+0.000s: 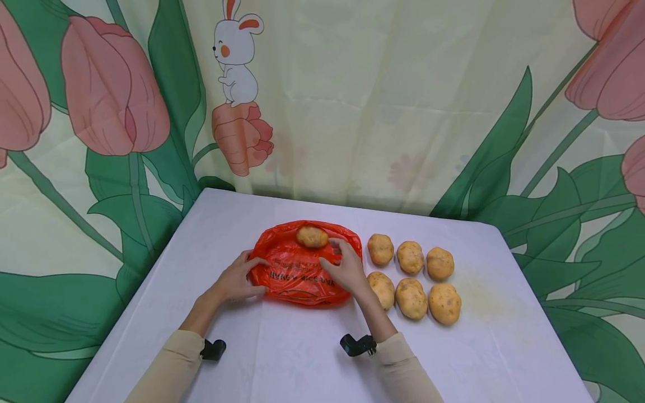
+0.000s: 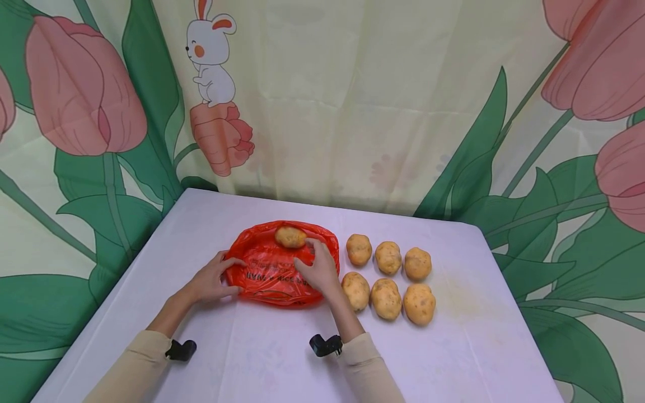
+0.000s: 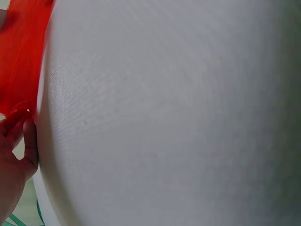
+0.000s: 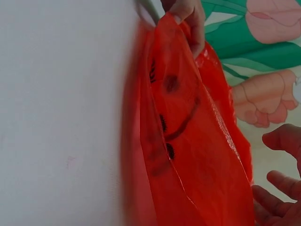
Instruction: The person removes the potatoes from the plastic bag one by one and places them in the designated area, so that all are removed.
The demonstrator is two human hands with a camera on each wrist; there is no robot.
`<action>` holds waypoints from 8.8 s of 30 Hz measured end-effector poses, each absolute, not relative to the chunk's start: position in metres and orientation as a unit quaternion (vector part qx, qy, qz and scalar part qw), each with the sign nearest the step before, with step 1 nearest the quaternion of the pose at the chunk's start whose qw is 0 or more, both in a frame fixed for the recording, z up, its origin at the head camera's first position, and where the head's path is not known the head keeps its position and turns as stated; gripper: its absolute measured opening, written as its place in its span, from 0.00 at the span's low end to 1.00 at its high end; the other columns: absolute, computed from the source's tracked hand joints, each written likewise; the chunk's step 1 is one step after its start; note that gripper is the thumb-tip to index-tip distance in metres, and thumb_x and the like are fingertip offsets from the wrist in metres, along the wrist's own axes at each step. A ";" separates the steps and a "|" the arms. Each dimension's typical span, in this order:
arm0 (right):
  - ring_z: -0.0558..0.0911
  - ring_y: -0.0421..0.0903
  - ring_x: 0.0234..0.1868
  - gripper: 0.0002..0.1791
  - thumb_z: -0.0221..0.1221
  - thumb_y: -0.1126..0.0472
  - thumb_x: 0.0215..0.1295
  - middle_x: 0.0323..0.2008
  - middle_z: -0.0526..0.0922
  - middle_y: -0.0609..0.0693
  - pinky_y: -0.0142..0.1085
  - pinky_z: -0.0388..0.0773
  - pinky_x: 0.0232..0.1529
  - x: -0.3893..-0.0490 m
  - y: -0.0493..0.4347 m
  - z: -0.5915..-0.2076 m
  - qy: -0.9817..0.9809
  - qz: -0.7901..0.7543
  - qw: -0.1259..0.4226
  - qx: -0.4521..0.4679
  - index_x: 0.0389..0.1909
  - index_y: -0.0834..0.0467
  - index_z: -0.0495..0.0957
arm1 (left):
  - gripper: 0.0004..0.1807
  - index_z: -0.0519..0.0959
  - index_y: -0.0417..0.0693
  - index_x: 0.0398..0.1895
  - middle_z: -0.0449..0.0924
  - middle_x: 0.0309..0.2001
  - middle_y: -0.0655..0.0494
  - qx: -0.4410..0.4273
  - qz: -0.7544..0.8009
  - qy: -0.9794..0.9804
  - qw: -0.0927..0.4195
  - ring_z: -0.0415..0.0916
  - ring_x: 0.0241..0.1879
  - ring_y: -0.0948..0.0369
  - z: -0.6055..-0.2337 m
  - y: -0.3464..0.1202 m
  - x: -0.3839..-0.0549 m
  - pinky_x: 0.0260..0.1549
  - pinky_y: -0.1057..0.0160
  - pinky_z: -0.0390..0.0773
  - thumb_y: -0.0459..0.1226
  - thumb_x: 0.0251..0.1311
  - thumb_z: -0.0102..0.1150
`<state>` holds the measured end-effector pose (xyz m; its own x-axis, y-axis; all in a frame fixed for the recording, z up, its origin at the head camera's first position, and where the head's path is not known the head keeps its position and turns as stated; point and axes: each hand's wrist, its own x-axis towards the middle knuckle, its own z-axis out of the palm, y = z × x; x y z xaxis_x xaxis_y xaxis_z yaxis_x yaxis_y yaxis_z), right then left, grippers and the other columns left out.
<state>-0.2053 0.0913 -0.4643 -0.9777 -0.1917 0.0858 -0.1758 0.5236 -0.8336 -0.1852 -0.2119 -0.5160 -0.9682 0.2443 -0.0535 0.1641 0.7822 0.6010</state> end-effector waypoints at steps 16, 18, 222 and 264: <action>0.72 0.58 0.67 0.34 0.66 0.56 0.67 0.66 0.70 0.61 0.54 0.70 0.69 -0.232 0.076 -0.465 0.899 -0.422 0.025 -0.113 0.70 0.62 0.67 | 0.33 0.77 0.58 0.61 0.62 0.71 0.44 0.114 0.313 0.941 0.059 0.63 0.69 0.43 -0.516 -0.212 -0.185 0.60 0.35 0.75 0.49 0.47 0.72; 0.71 0.58 0.67 0.34 0.66 0.56 0.67 0.66 0.70 0.61 0.54 0.70 0.69 -0.234 0.075 -0.466 0.902 -0.413 0.024 -0.119 0.70 0.62 0.67 | 0.33 0.77 0.58 0.61 0.62 0.71 0.44 0.114 0.313 0.941 0.060 0.63 0.69 0.43 -0.516 -0.212 -0.185 0.60 0.35 0.75 0.49 0.47 0.72; 0.74 0.45 0.55 0.38 0.74 0.58 0.59 0.60 0.74 0.55 0.22 0.74 0.45 -0.118 0.241 -0.445 0.866 -0.465 -0.168 0.082 0.66 0.61 0.68 | 0.34 0.77 0.60 0.61 0.61 0.72 0.45 0.098 0.317 0.941 0.071 0.62 0.69 0.43 -0.516 -0.212 -0.185 0.59 0.36 0.76 0.48 0.46 0.74; 0.69 0.62 0.63 0.45 0.66 0.45 0.65 0.67 0.65 0.64 0.25 0.65 0.38 -0.091 0.331 -0.460 0.853 -0.387 -0.189 0.296 0.74 0.63 0.59 | 0.34 0.77 0.58 0.61 0.62 0.71 0.44 0.110 0.317 0.940 0.065 0.63 0.69 0.43 -0.513 -0.212 -0.183 0.59 0.36 0.76 0.48 0.46 0.73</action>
<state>-0.0914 0.3314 -0.4604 -0.7537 0.6507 0.0927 0.3592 0.5259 -0.7710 -0.1829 -0.2121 -0.5131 -0.9675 0.2473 -0.0523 0.1652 0.7750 0.6101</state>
